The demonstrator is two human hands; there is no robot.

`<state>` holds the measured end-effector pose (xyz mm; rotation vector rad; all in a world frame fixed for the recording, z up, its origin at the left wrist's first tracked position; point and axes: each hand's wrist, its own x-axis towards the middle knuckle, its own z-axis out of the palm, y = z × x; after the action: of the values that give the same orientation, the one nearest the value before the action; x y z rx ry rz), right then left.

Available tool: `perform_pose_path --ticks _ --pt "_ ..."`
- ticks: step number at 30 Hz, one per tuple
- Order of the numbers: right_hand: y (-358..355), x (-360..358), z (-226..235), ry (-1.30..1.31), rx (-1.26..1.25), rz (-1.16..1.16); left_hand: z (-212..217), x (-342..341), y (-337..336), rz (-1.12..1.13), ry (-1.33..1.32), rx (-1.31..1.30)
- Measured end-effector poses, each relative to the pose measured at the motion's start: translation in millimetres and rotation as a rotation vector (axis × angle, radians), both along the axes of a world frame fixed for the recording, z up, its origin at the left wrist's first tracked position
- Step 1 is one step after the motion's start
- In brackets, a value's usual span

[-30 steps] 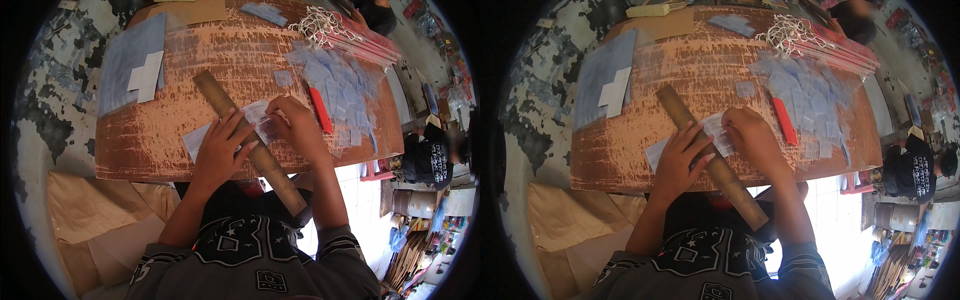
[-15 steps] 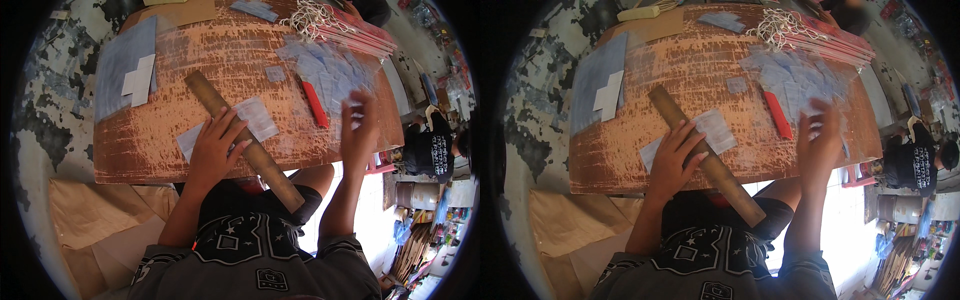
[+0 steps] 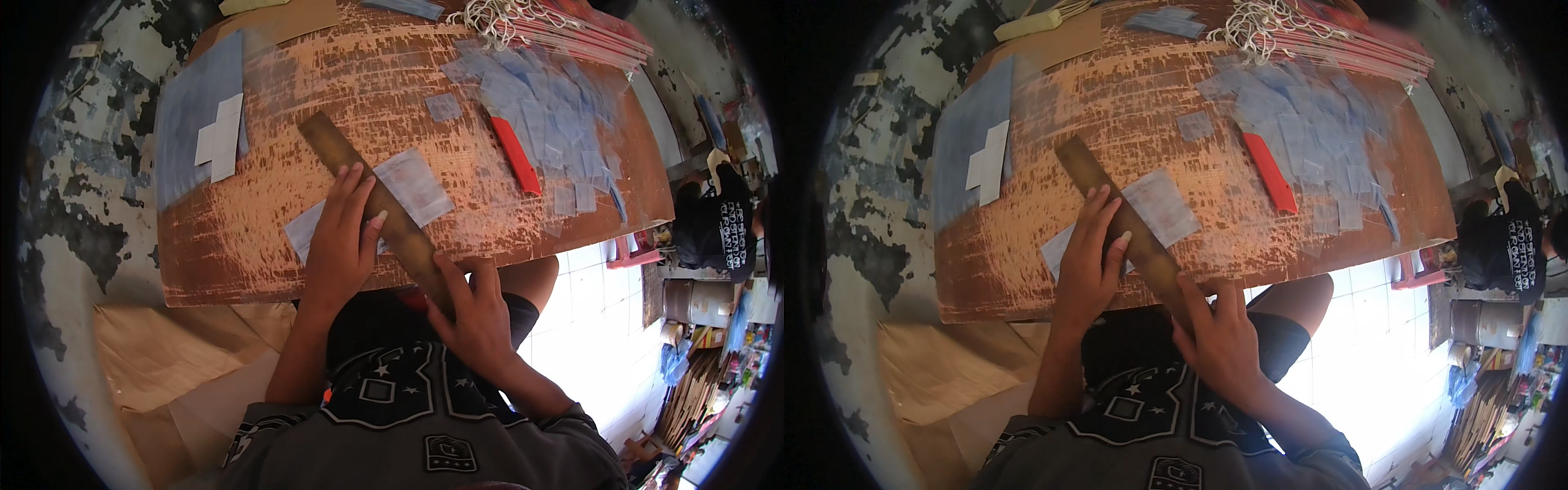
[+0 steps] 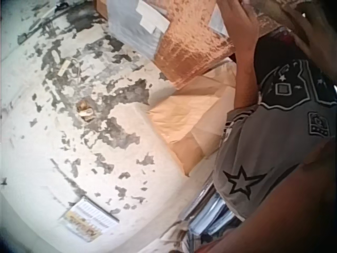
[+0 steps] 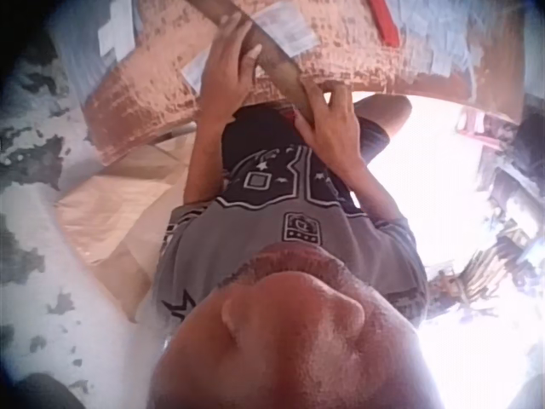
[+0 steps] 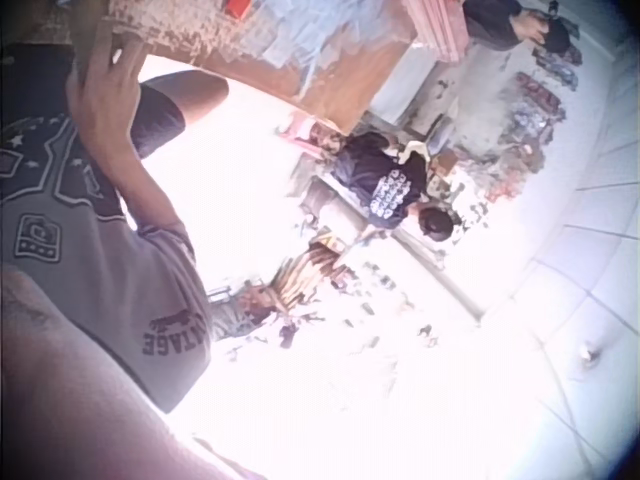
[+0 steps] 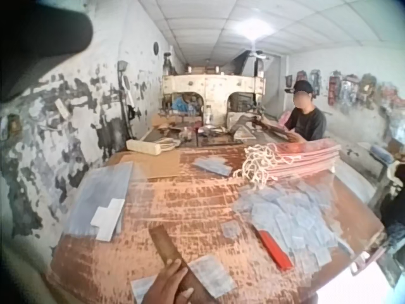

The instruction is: The person uses a wooden ruler and a red utility knife to cut small rectangular pieces of light-colored material on a wooden workbench. They repeatedly align the ruler, slice along the edge, and separate the cut pieces, which accumulate on the table.

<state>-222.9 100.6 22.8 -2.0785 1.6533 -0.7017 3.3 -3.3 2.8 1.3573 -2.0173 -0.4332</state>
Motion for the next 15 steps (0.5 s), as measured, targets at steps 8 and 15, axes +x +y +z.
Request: perform_pose_path --ticks 8,15 --pt "3.1 15.2 -9.7 -0.034 -0.018 -0.048 -6.2 -2.0 -2.1 0.009 -0.117 -0.045" --pt "0.4 15.4 -12.3 -0.054 -0.05 -0.07 -3.4 -3.5 -2.0 0.013 -0.152 -0.013"
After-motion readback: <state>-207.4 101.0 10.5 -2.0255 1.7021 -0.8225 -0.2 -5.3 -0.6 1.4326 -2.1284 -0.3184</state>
